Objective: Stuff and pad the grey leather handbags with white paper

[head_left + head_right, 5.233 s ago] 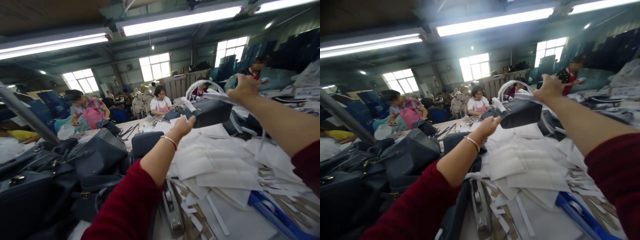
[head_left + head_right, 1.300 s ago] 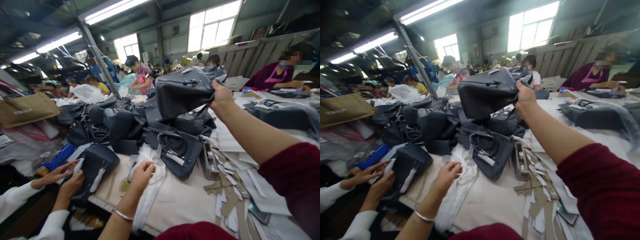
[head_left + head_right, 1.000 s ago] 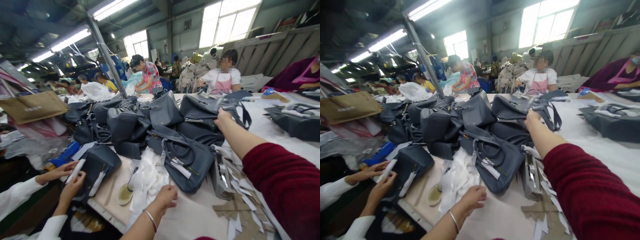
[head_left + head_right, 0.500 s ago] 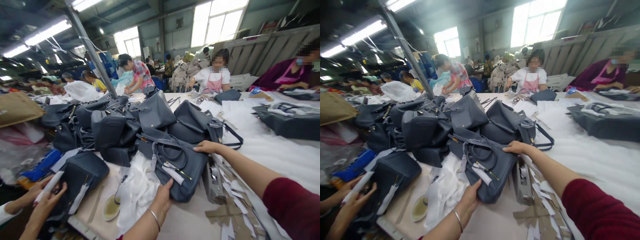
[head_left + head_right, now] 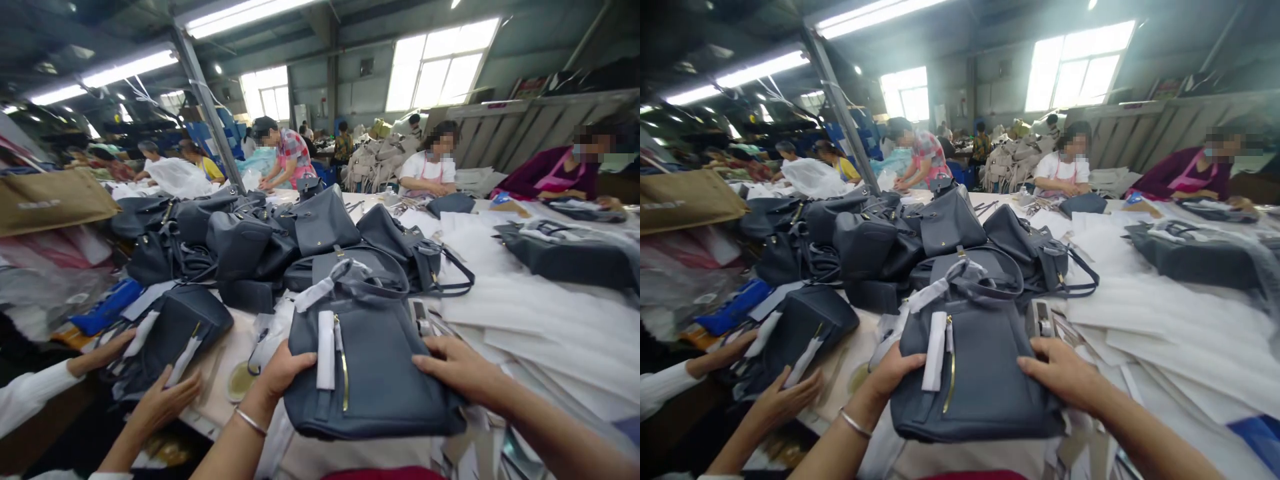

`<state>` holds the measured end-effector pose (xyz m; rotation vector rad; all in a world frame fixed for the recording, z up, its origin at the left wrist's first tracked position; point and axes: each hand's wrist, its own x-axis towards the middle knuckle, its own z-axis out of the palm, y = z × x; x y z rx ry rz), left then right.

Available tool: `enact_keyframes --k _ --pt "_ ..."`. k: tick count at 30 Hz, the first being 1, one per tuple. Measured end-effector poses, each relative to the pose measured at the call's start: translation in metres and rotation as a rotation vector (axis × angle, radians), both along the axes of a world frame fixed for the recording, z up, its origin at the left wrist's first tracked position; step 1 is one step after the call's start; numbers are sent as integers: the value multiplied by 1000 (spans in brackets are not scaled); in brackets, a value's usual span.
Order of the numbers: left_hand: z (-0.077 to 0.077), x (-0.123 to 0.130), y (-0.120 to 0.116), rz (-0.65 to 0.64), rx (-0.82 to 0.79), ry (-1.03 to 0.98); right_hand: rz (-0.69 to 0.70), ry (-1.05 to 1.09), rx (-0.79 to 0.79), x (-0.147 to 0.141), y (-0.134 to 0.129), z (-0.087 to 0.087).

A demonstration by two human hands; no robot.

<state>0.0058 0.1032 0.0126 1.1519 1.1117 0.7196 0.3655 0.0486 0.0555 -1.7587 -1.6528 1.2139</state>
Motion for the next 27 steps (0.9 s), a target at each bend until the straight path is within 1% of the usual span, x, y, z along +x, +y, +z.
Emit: enact_keyframes --k 1,2,3,4,5,6,7,8,10,12,13,15,17,19,21,23,24,25,26,27 --pt "-10 -4 -3 -31 -27 97 56 -8 -31 -12 -24 -19" --pt "-21 -4 -5 -43 -49 215 69 -43 -44 -24 -45 -39" --pt "-33 -2 -9 -36 -64 331 48 -125 -57 -35 -63 -60" --pt "-46 1 -13 -17 -71 429 24 -244 -86 -43 -77 -78" --pt "-59 6 -18 3 -71 504 17 -351 -110 -47 -86 -93" --pt "-70 10 -24 14 -63 566 13 -444 -123 -49 -91 -103" --pt "-80 14 -30 14 -53 607 13 -516 -116 -47 -91 -108" --pt "-88 17 -35 5 -41 632 9 -569 -83 -42 -87 -109" --pt "-98 18 -43 -8 -12 671 -5 -651 30 -30 -70 -101" --pt "-101 15 -47 -10 20 692 7 -713 118 -22 -46 -90" --pt "-99 13 -48 -5 41 697 33 -726 127 -22 -34 -87" --pt "-92 8 -50 19 104 696 105 -709 90 -28 -15 -87" --pt "-79 5 -54 46 188 672 167 -673 36 -38 -5 -89" --pt "-65 5 -60 63 266 632 211 -622 6 -47 1 -87" --pt "-49 10 -67 49 311 578 240 -541 -6 -53 5 -74" --pt "-31 21 -73 -15 304 483 278 -419 -28 -60 8 -50" --pt "-21 30 -75 -62 288 396 291 -275 -65 -66 10 -34" --pt "-10 39 -77 -116 267 279 292 -78 -113 -73 11 -18" --pt "1 50 -78 -176 243 137 259 228 -191 -81 12 -3" --pt "12 61 -80 -237 215 -21 192 526 -260 -91 12 12"
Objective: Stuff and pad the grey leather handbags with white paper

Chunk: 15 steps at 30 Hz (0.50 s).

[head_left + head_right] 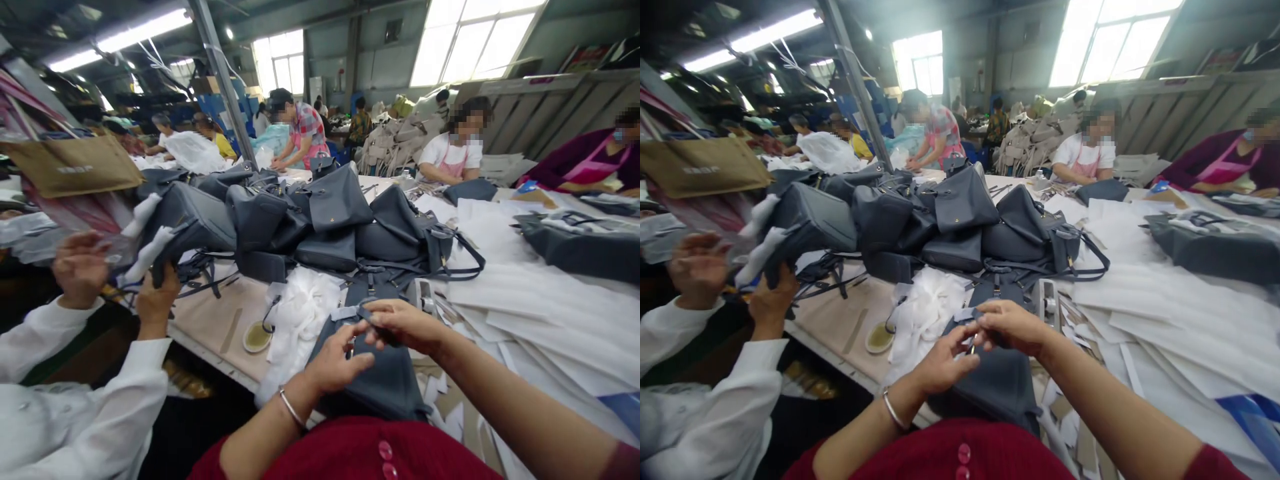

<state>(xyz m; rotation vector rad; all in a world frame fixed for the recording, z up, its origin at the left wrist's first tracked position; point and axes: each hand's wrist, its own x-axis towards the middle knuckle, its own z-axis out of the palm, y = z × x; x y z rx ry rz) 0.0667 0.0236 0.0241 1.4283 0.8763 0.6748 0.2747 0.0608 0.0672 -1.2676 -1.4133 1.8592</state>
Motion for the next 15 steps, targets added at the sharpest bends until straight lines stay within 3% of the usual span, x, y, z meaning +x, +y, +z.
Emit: enact_keyframes --k 2,5,9,12,15 --pt "19 19 -3 -139 -106 -254 -208 425 -176 -20 -1 21" --pt "33 32 -11 -269 -286 -375 -528 611 -225 -37 -2 30" --pt "26 11 -22 -185 -425 -256 -778 617 -149 -16 13 7" --pt "12 -24 -27 -59 -383 -93 -933 601 -47 18 27 -16" --pt "1 -52 -30 0 -314 112 -1007 569 -61 33 26 -32"
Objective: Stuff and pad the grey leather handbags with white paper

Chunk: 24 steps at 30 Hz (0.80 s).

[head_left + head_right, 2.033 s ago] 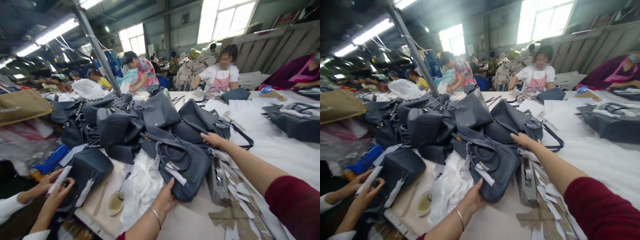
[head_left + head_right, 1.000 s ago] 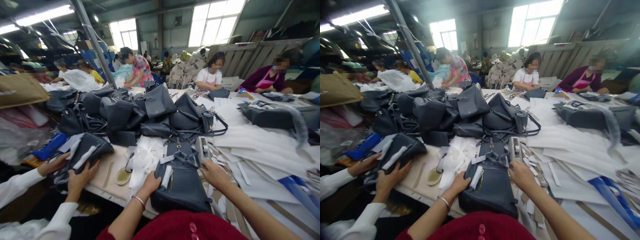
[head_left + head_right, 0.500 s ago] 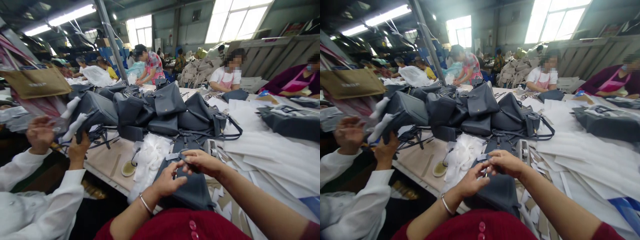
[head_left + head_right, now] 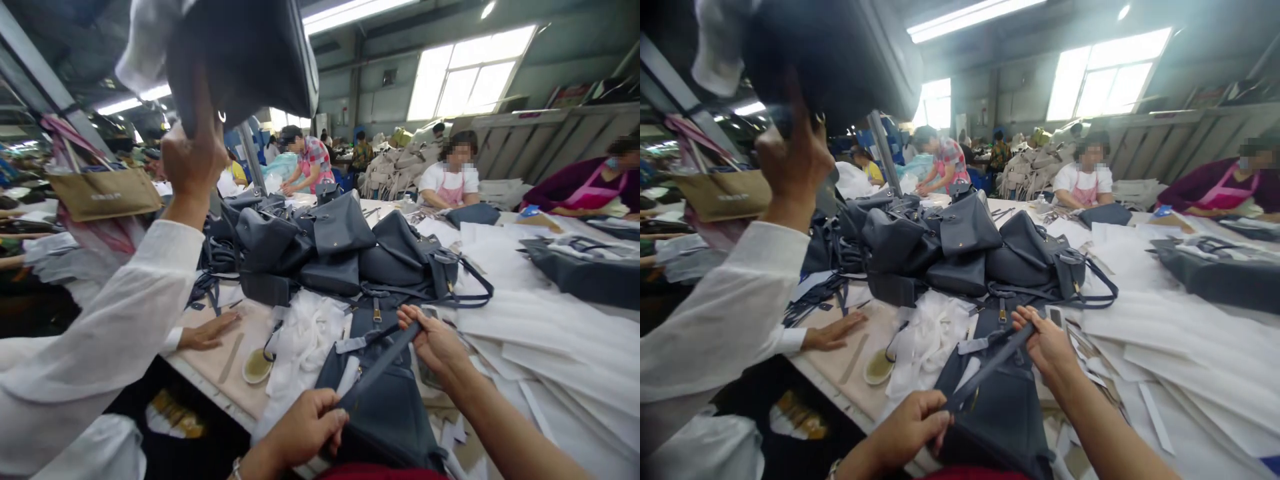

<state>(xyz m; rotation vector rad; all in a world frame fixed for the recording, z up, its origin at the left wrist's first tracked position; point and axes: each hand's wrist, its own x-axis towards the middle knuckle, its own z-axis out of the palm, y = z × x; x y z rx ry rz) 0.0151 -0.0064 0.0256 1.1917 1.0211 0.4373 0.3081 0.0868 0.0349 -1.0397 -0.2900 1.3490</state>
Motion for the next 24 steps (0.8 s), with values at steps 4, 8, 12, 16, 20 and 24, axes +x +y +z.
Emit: enact_keyframes --k 4,8,12,16,20,24 --pt "0 2 2 124 42 122 407 -62 -14 -40 -37 -5" --pt "18 24 9 -20 158 78 766 -392 132 -86 -66 -1" --pt "22 24 12 -30 107 148 469 -553 61 -57 -46 -3" --pt "10 16 12 29 59 248 428 -723 -45 -8 -28 -18" --pt "0 25 15 19 98 279 742 -1178 -100 -8 -37 -25" --pt "-9 32 23 150 148 329 677 -1636 197 -32 -53 -14"
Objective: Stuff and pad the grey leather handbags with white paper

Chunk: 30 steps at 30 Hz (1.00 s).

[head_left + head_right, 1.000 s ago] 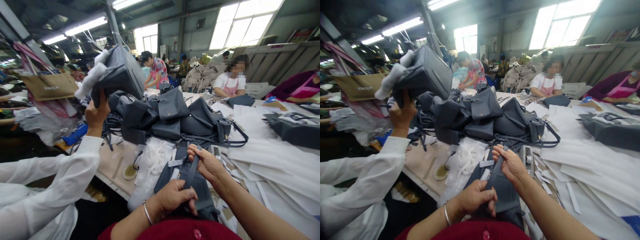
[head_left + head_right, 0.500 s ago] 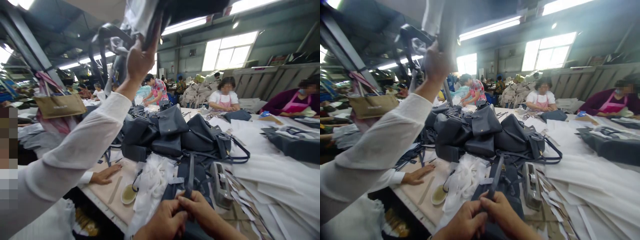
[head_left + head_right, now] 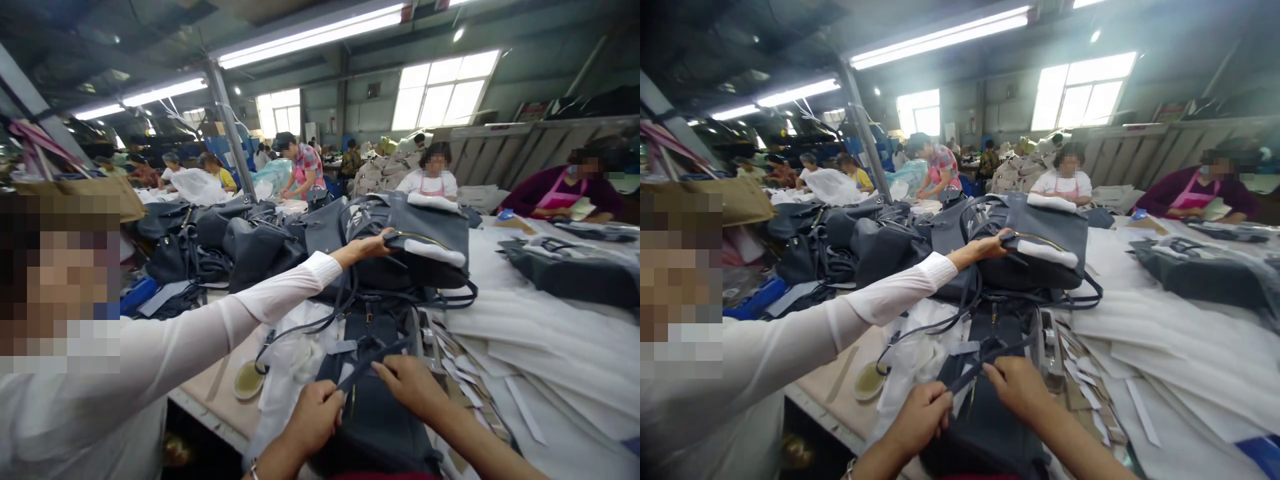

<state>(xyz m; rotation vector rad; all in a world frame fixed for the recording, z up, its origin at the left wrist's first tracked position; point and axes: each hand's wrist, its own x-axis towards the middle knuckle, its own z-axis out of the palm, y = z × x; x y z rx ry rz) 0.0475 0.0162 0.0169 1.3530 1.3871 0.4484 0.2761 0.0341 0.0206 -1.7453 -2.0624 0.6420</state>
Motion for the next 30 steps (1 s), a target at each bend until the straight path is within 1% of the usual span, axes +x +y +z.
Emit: enact_keyframes --k 2,4,5,6,8,9,10,12,15,17,19,21,23,24,27,30 --pt "-3 1 2 -8 5 -5 94 40 173 -13 -7 4" --pt "-4 1 1 -84 6 -46 269 111 288 -24 -11 2" --pt "-3 2 0 -122 12 -63 351 131 289 -29 -12 -1" --pt "-2 2 -1 -151 23 -67 409 144 246 -32 -12 -6" --pt "0 2 -2 -174 43 -56 461 170 93 -33 -8 -17" --pt "0 2 -3 -174 45 -53 458 174 34 -30 -5 -22" --pt "-1 1 -3 -169 45 -57 440 165 8 -25 -2 -26" --pt "-6 -3 -1 -148 38 -81 372 129 24 -11 5 -31" --pt "-19 -14 6 -86 63 -68 265 112 34 10 11 -28" --pt "-28 -22 11 -38 128 -7 235 170 0 15 9 -23" --pt "-36 -29 17 -33 220 100 219 280 -82 10 3 -20" --pt "-40 -32 23 -77 288 202 223 411 -210 -1 -5 -20" --pt "-43 -33 30 -107 322 271 238 500 -301 -13 -12 -24" --pt "-44 -33 34 -102 334 296 241 523 -314 -17 -13 -28" --pt "-49 -33 49 -36 369 378 195 557 -326 -20 -13 -41" --pt "-53 -38 62 68 400 447 137 605 -375 -13 -8 -51"
